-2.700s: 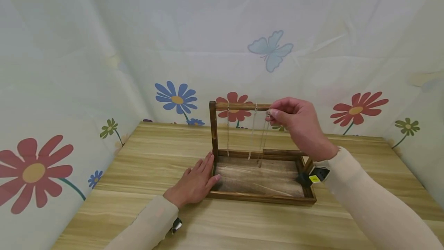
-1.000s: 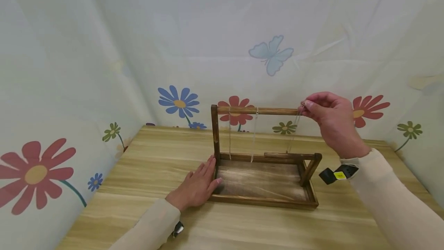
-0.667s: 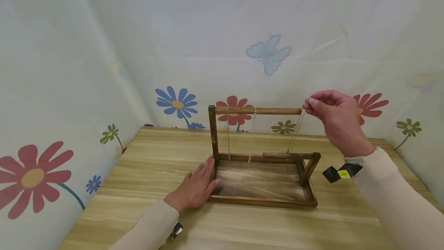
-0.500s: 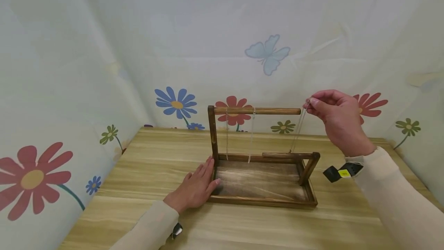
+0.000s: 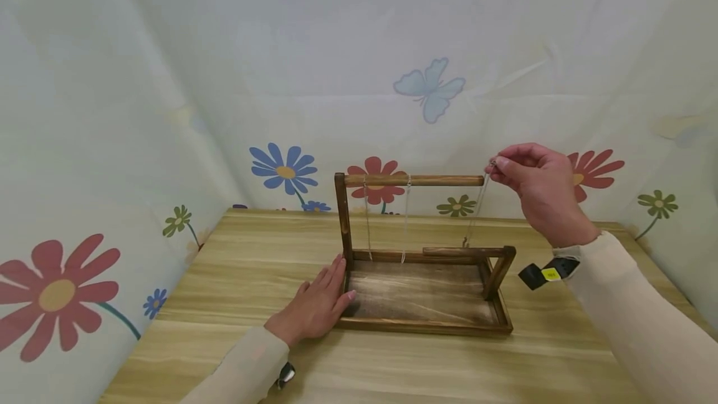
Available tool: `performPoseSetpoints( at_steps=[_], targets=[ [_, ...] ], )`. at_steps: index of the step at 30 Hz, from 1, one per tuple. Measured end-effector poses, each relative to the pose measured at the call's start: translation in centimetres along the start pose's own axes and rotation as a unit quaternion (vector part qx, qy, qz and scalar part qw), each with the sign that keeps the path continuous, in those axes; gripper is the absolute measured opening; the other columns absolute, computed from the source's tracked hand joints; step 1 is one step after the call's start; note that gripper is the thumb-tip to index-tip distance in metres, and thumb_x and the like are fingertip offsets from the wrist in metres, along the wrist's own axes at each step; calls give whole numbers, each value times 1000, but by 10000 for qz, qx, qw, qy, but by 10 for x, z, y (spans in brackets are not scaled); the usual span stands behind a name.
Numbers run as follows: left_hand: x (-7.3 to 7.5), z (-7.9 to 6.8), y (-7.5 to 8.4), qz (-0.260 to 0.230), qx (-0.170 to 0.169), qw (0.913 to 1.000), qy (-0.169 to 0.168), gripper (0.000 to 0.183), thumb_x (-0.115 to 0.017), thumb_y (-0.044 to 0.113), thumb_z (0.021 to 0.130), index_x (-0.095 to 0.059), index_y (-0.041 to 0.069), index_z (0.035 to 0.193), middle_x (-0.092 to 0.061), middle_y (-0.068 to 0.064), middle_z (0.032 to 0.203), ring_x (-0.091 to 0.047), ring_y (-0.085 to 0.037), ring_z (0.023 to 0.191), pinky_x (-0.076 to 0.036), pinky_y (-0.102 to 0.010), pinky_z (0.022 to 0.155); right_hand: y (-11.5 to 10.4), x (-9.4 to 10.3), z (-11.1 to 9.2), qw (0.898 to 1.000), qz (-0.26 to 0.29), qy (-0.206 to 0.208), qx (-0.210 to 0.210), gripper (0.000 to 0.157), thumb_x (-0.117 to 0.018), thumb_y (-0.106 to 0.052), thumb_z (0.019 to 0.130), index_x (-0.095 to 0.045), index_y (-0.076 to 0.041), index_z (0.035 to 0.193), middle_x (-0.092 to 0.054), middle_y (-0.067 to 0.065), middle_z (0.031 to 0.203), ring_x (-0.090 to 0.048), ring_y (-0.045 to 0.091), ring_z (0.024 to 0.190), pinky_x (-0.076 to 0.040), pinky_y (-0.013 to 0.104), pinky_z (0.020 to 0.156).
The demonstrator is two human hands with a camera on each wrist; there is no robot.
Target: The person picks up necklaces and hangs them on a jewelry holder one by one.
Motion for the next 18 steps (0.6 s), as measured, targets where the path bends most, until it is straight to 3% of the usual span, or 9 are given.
performPoseSetpoints(
  at_steps=[18],
  targets=[
    [0, -1, 0, 17, 16, 10000, -1, 74, -39, 50, 111, -15, 8, 168, -12, -7, 178, -27, -40, 160, -27, -72, 121, -2, -15, 8, 9976, -664, -165, 105, 8, -72, -6, 97, -71, -5, 105, -77, -1, 92, -77, 9, 83, -61, 18, 81]
  ],
)
Point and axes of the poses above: each hand's wrist, its own z-axis towards the middle knuckle, its own x-axis out of the back of the hand, y = z × x, the point moved 5 cm from there along z, towards the middle knuckle
